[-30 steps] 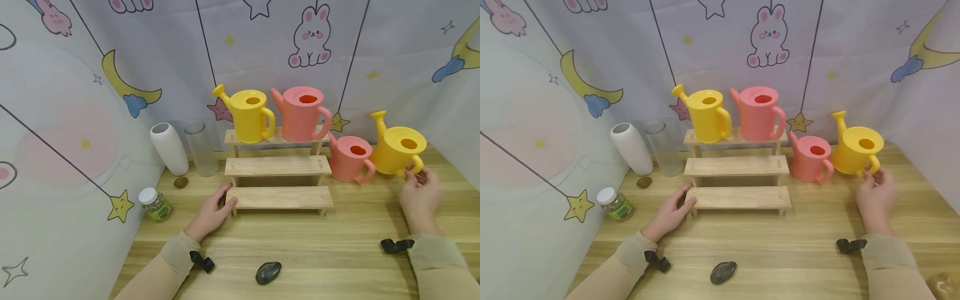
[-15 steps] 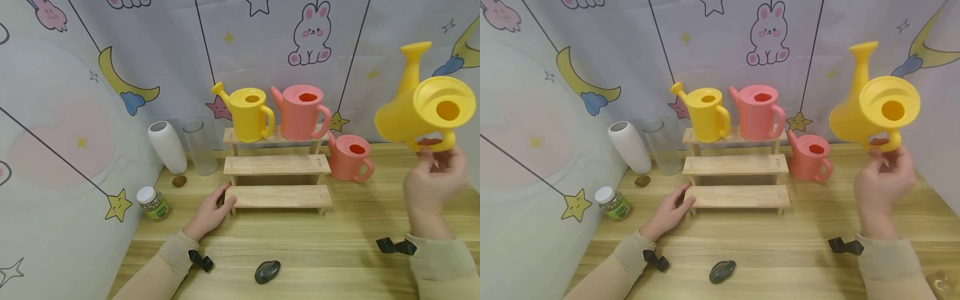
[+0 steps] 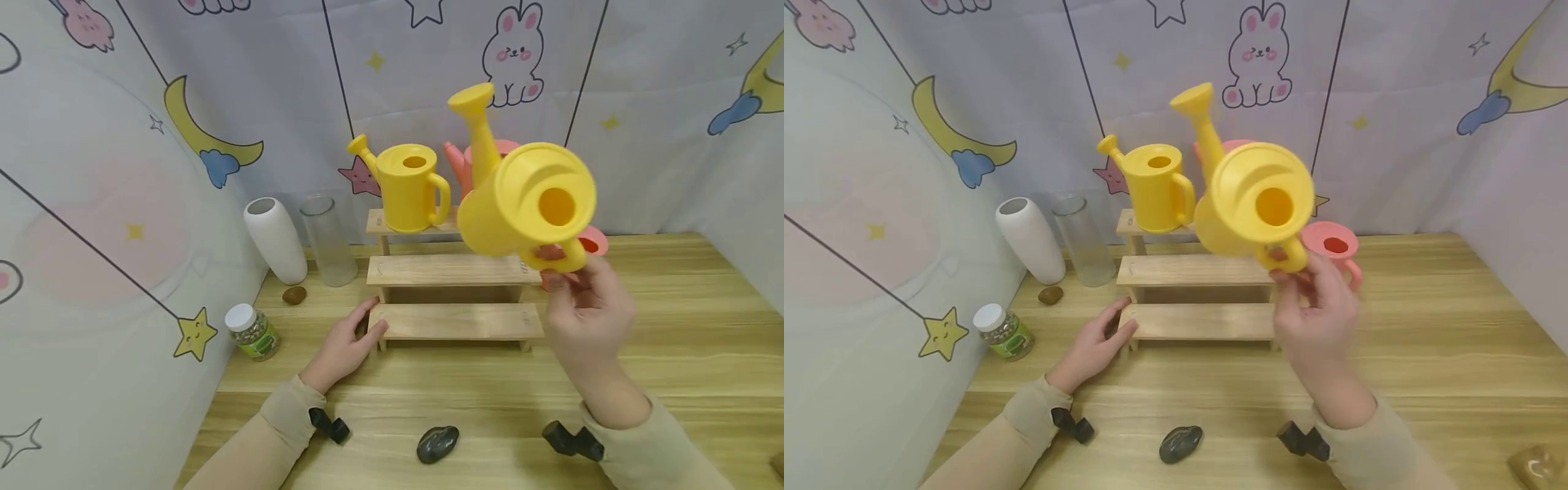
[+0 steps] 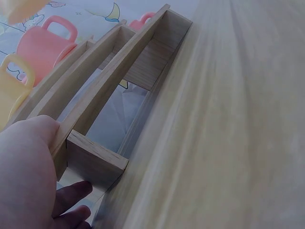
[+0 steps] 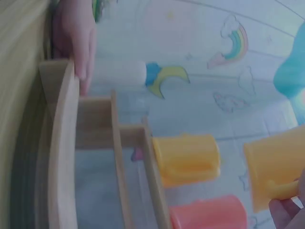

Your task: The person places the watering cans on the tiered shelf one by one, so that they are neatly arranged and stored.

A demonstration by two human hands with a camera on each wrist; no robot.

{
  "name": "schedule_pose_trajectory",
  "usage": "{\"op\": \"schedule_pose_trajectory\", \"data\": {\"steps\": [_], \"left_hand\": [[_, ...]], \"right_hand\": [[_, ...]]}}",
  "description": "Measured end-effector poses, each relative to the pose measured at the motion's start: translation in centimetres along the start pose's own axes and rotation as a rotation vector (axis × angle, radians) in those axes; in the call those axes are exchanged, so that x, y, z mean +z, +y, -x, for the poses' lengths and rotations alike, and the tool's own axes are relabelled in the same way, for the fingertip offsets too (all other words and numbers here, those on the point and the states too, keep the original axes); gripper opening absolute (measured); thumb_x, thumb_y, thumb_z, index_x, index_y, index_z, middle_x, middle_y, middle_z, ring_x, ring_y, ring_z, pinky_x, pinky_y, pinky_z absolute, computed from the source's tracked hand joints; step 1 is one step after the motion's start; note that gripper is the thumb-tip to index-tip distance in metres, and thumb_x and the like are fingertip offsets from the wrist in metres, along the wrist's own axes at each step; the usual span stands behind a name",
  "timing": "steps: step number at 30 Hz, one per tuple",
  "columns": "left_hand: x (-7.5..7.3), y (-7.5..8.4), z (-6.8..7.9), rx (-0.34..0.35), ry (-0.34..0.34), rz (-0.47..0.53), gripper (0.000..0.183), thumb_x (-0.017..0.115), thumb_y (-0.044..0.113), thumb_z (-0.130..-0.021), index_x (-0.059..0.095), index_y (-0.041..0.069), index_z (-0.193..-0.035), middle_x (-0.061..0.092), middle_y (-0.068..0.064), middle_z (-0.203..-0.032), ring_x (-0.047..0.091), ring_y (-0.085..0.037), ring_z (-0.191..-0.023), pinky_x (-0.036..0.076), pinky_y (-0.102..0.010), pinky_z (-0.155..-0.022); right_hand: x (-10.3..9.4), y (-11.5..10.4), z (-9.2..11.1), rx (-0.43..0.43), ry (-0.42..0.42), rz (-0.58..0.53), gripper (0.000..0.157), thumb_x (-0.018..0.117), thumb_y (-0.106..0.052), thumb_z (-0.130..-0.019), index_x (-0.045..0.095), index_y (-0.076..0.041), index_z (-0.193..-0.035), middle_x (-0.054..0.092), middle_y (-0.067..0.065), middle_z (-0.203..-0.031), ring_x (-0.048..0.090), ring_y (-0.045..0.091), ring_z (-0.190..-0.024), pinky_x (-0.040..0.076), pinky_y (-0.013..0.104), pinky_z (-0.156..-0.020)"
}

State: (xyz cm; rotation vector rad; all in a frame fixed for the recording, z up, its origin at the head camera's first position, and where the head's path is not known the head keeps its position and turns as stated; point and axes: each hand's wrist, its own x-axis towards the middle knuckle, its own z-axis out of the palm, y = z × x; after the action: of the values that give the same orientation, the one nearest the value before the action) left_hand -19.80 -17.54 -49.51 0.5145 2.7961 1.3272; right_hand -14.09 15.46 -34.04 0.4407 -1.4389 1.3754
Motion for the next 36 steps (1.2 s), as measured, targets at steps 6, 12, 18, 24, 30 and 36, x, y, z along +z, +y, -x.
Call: {"op": "schedule_pose_trajectory", "data": {"steps": [6, 12, 18, 24, 30, 36], "left_hand": [[0.1, -0.2, 0.1, -0.003, 0.002, -0.01, 0.066, 0.051, 0.064, -0.1, 0.039, 0.033, -0.157, 0.044, 0.005, -0.161, 0.047, -0.02, -0.147, 0.041, -0.044, -0.121], [0.0, -0.3, 0.0, 0.006, 0.001, -0.021, 0.064, 0.051, 0.061, -0.101, 0.04, 0.032, -0.157, 0.046, 0.004, -0.16, 0.048, -0.022, -0.146, 0.042, -0.045, -0.121], [-0.1, -0.1, 0.1, 0.006, 0.007, -0.028, 0.065, 0.051, 0.062, -0.101, 0.04, 0.032, -0.157, 0.046, 0.005, -0.159, 0.047, -0.022, -0.147, 0.041, -0.046, -0.121], [-0.1, -0.1, 0.0, 0.001, 0.009, -0.034, 0.065, 0.051, 0.064, -0.101, 0.041, 0.031, -0.157, 0.047, 0.007, -0.159, 0.047, -0.02, -0.147, 0.041, -0.045, -0.121], [-0.1, -0.1, 0.0, 0.01, 0.009, -0.039, 0.066, 0.05, 0.064, -0.101, 0.041, 0.031, -0.157, 0.047, 0.007, -0.159, 0.046, -0.02, -0.147, 0.04, -0.045, -0.122], [-0.1, 0.1, -0.1, 0.007, 0.003, -0.028, 0.067, 0.05, 0.064, -0.1, 0.04, 0.031, -0.157, 0.046, 0.008, -0.159, 0.045, -0.019, -0.148, 0.04, -0.044, -0.122]], "right_hand": [[2.0, 1.0, 2.6, 0.092, -0.284, 0.145, 0.025, 0.074, 0.012, -0.085, 0.073, 0.005, -0.109, 0.075, 0.016, -0.1, 0.069, -0.001, -0.091, 0.057, 0.011, -0.082], [3.8, 2.0, 4.3, 0.162, -0.428, 0.2, 0.026, 0.078, 0.002, -0.087, 0.074, -0.003, -0.113, 0.076, 0.01, -0.104, 0.073, 0.011, -0.092, 0.058, 0.01, -0.08], [5.1, 2.7, 5.1, 0.19, -0.523, 0.238, 0.024, 0.078, -0.004, -0.089, 0.073, -0.003, -0.112, 0.077, 0.009, -0.103, 0.077, 0.021, -0.091, 0.057, 0.008, -0.075], [5.8, 3.0, 5.3, 0.24, -0.59, 0.297, 0.027, 0.08, -0.01, -0.089, 0.074, -0.007, -0.115, 0.077, 0.006, -0.105, 0.075, 0.017, -0.09, 0.06, 0.016, -0.073], [6.4, 3.2, 5.5, 0.295, -0.646, 0.37, 0.029, 0.079, -0.016, -0.091, 0.073, -0.01, -0.118, 0.076, 0.003, -0.105, 0.073, 0.015, -0.089, 0.062, 0.029, -0.073], [6.9, 3.3, 5.5, 0.344, -0.66, 0.372, 0.027, 0.078, -0.017, -0.092, 0.073, -0.011, -0.118, 0.076, 0.004, -0.104, 0.073, 0.016, -0.09, 0.063, 0.031, -0.074]]}}
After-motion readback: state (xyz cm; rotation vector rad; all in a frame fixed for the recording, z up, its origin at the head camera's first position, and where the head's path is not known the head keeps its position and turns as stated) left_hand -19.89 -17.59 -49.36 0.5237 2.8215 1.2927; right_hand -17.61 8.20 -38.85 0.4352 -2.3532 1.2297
